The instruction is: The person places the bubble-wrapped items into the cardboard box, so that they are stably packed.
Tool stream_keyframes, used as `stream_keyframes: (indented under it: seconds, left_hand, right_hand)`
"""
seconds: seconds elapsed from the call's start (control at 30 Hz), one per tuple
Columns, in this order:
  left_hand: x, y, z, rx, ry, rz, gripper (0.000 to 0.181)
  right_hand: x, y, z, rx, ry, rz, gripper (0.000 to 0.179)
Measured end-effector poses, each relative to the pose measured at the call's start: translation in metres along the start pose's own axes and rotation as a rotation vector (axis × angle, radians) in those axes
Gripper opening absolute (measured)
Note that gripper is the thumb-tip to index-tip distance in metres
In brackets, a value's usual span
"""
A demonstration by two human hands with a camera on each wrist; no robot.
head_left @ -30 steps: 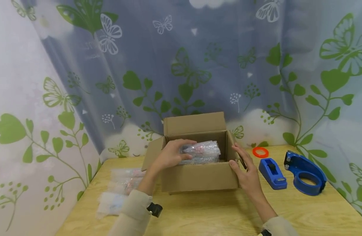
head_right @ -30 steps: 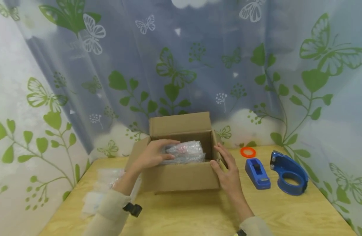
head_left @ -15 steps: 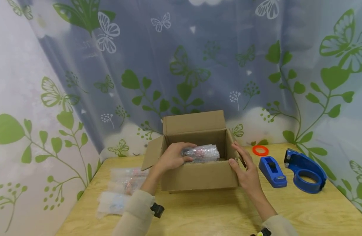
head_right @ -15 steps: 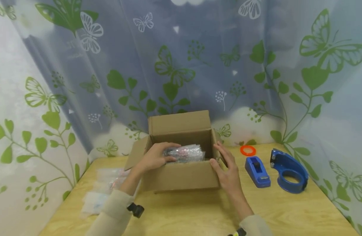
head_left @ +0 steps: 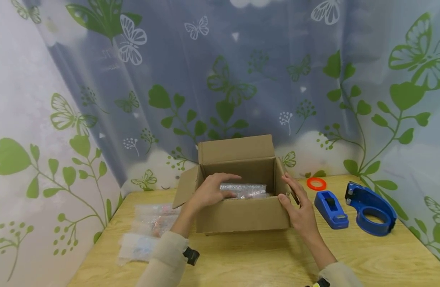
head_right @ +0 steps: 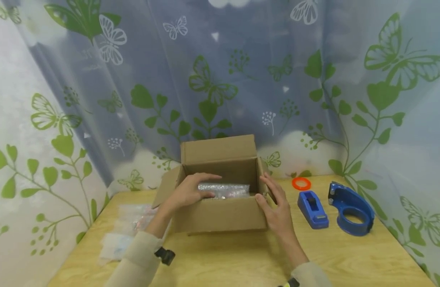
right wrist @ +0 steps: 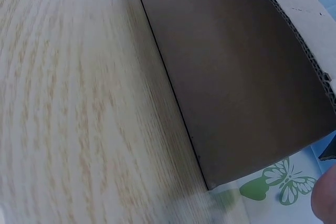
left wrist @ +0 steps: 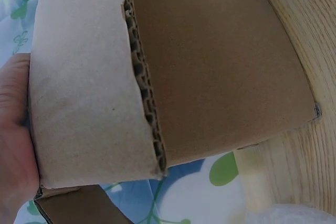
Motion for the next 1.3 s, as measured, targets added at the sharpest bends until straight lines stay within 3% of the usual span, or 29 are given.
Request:
stream_keyframes:
  seconds: [0.23,0.53,0.7,0.97,1.17,1.3]
  left_hand:
    - [0.002,0.001,-0.003,0.04,-0.006,0.028,0.05]
    - [-0.001,0.008,-0.018,0.18,0.036,0.013,0.038]
    - [0.0,0.017,-0.031,0.172,0.075,-0.013,0.038]
    - [-0.007,0.038,-0.071,0.231,0.096,0.033,0.036]
    - [-0.032,0.065,-0.108,0.334,0.055,-0.032,0.037]
    - [-0.051,0.09,-0.123,0.338,0.035,-0.113,0.04]
  right_hand:
    - [0.004,0.002,0.0,0.012,0.007,0.037,0.052]
    - [0.003,0.002,0.004,0.01,0.008,0.035,0.053]
    - [0.002,0.002,0.004,0.015,0.018,0.044,0.053]
    - [0.0,-0.001,0.002,0.024,0.023,0.051,0.053]
    - [-0.004,-0.001,0.003,0.017,0.014,0.029,0.054]
    - [-0.004,0.0,0.001,0.019,0.034,0.04,0.053]
Point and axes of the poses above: each hand's wrist, its own y-axis away from the middle knuckle, its own z-axis out of the palm, x = y × z, the point moved 7 cm from there along -y, towards the middle knuckle, and after that the axes turned 12 degrees about x, right-handed, at the moved point
